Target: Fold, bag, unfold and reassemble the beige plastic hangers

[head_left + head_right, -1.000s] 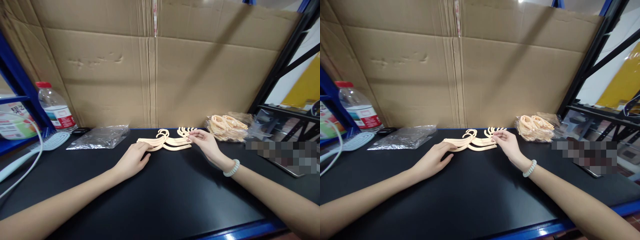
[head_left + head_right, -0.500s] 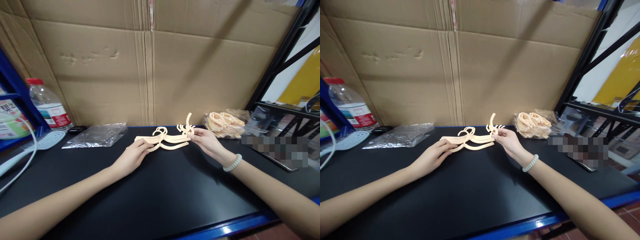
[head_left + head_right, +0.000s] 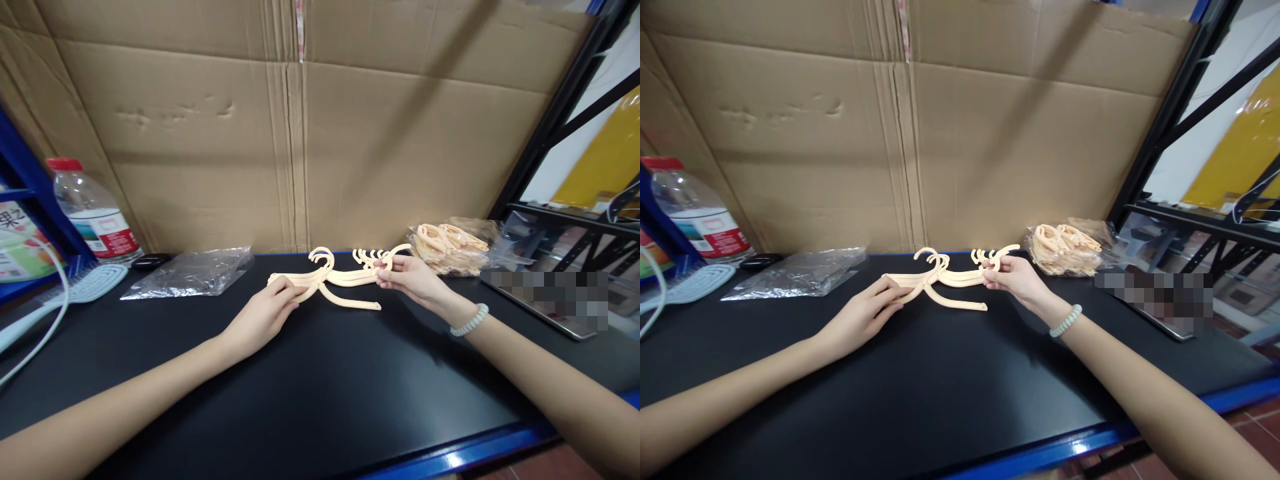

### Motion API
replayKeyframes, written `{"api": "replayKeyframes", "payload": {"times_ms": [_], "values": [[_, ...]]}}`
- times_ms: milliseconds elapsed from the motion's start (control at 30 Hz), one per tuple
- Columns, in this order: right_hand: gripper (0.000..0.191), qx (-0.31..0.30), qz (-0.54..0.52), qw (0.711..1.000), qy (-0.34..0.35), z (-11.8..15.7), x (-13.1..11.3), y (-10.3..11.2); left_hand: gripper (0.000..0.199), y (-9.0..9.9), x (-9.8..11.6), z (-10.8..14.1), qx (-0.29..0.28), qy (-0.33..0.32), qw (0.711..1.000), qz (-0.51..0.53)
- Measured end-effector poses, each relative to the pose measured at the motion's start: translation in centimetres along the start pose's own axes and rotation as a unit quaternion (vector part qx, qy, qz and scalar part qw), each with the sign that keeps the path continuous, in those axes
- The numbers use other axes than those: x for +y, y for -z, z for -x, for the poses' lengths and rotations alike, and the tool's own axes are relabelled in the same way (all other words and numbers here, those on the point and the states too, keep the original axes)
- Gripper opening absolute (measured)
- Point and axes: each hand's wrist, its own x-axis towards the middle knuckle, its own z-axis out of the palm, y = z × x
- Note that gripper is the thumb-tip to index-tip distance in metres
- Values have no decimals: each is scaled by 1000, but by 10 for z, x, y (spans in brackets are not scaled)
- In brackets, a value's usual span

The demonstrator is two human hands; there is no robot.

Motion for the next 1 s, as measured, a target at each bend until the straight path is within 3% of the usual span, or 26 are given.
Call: {"api": "replayKeyframes", "payload": {"times_ms": [233,433,700,1000], "values": [[23,-66,29,996,-54,5,-6,-2,20,4,4,-1,20,8,1000,8],[20,-116,-76,979,-148,6,-5,-3,14,5,7,-2,52,26,998,35],[10,-82,-133,961,-229,5,-11,-5,12,6,8,-2,44,27,997,48],[6,-83,-121,961,-235,6,-12,-8,14,5,7,-2,51,23,998,39]]}}
